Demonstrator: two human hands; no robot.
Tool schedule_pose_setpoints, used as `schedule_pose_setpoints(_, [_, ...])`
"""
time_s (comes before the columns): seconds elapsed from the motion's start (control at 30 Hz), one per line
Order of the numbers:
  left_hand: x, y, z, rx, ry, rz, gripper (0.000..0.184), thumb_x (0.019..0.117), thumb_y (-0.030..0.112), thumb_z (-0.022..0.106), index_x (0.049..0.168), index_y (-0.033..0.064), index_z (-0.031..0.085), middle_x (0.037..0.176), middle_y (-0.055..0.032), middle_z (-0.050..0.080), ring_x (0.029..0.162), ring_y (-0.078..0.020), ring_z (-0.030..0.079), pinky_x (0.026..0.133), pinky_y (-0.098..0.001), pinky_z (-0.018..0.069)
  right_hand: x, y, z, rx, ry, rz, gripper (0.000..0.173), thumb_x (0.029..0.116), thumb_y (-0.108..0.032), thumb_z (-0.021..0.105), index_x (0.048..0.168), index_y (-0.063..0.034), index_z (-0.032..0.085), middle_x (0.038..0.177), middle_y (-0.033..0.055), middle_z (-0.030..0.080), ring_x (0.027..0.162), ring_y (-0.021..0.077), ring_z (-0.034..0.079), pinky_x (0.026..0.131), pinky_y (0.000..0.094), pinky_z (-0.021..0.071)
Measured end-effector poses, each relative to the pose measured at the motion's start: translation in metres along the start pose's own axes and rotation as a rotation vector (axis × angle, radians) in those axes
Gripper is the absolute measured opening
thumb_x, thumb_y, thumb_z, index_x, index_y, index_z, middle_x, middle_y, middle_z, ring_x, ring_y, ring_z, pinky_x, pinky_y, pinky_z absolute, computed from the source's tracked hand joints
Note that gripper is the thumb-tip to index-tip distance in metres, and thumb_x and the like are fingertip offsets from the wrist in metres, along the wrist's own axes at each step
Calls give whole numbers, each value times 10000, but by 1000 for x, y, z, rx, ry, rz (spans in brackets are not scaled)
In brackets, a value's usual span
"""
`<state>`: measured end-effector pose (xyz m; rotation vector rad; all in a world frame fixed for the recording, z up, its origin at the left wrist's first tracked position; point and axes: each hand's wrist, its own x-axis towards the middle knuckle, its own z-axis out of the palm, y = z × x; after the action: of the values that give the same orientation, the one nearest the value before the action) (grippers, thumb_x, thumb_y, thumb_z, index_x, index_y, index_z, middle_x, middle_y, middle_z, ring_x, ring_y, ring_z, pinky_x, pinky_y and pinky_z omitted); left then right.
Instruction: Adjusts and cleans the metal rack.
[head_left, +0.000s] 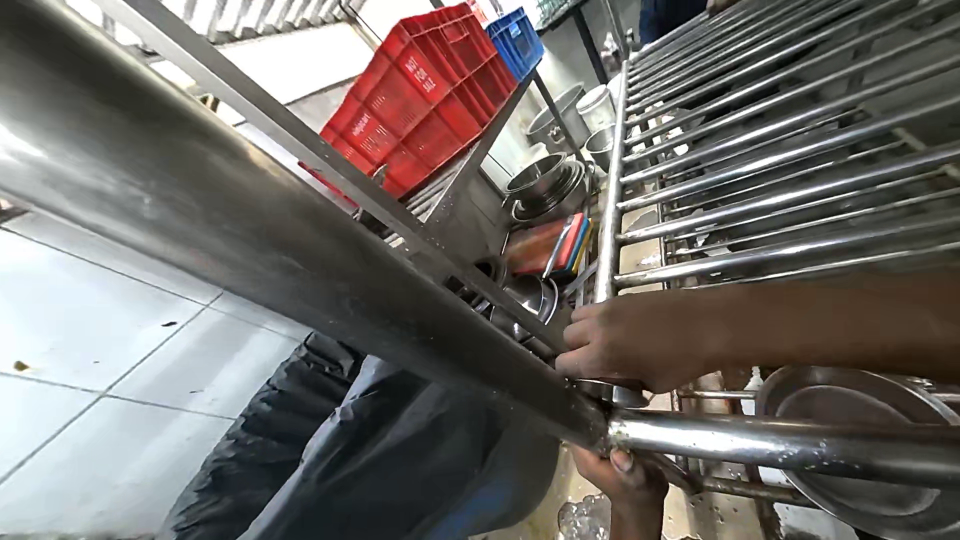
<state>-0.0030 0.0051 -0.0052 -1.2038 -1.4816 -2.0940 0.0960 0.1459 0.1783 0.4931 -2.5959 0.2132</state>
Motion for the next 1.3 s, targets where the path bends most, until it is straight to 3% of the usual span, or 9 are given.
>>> schedule_pose_setpoints(0.17, [2,1,3,-29,20,-33,762,845,794,571,1065,64,574,837,93,652,786,48,656,729,-189,569,-2,4,13,-307,264,-76,112,966,-51,601,992,-71,708,813,107,621,780,286,637,585,370,515])
schedule_pose_setpoints(0.33, [4,2,2,-40,-8,-13,750,863,780,560,1078,61,584,877,98,665,834,57,660,766,-183,569,-19,-2,4,-89,79,-56,335,723,17,803,1019,-104,703,890,84,635,852,276,629,673,412,526])
schedule_pose_setpoints(0.57, [4,1,1,-24,-15,12,703,895,757,540,1057,75,587,864,105,661,832,57,661,764,-183,569,-24,-6,21,-282,271,-93,121,979,-65,588,913,-75,689,756,86,584,705,248,594,516,337,442])
schedule_pose_setpoints(0.63, [4,1,-1,-26,-21,4,710,891,755,550,1050,64,580,859,94,653,819,49,658,756,-191,570,-25,-22,10,-323,113,146,64,963,-72,625,984,-76,686,811,105,591,750,271,620,548,360,495])
schedule_pose_setpoints(0.7, [3,3,-2,-33,-27,-18,752,875,769,557,1058,40,570,855,80,648,814,36,659,750,-200,574,-21,-32,-4,-199,-30,344,242,882,-56,745,1106,-103,667,934,118,603,887,299,634,681,418,549])
schedule_pose_setpoints(0.77, [4,4,0,-42,-32,-16,771,872,770,560,1064,23,571,850,75,652,809,32,664,744,-202,578,-18,-32,-5,-117,16,291,361,773,-54,825,1097,-102,674,931,116,618,873,301,636,688,443,547])
schedule_pose_setpoints(0.93, [5,5,1,-57,-27,-30,755,870,763,574,1059,32,568,838,85,650,788,41,662,728,-194,579,-12,-14,2,-227,99,66,135,915,-76,694,1048,-84,714,877,119,635,813,301,652,584,406,531])
schedule_pose_setpoints(1.1, [3,6,1,-55,-38,-31,798,872,770,562,1082,-1,555,841,64,650,781,28,665,720,-202,586,-12,-5,-13,-318,1,250,182,902,-37,711,1079,-75,693,978,164,648,931,355,658,700,473,565])
schedule_pose_setpoints(1.3, [1,6,1,-8,-32,-18,850,879,787,524,1104,-32,549,880,45,651,813,32,662,756,-198,579,-25,-8,13,-287,129,-142,89,964,-72,616,945,-82,703,786,94,602,734,266,622,541,363,483])
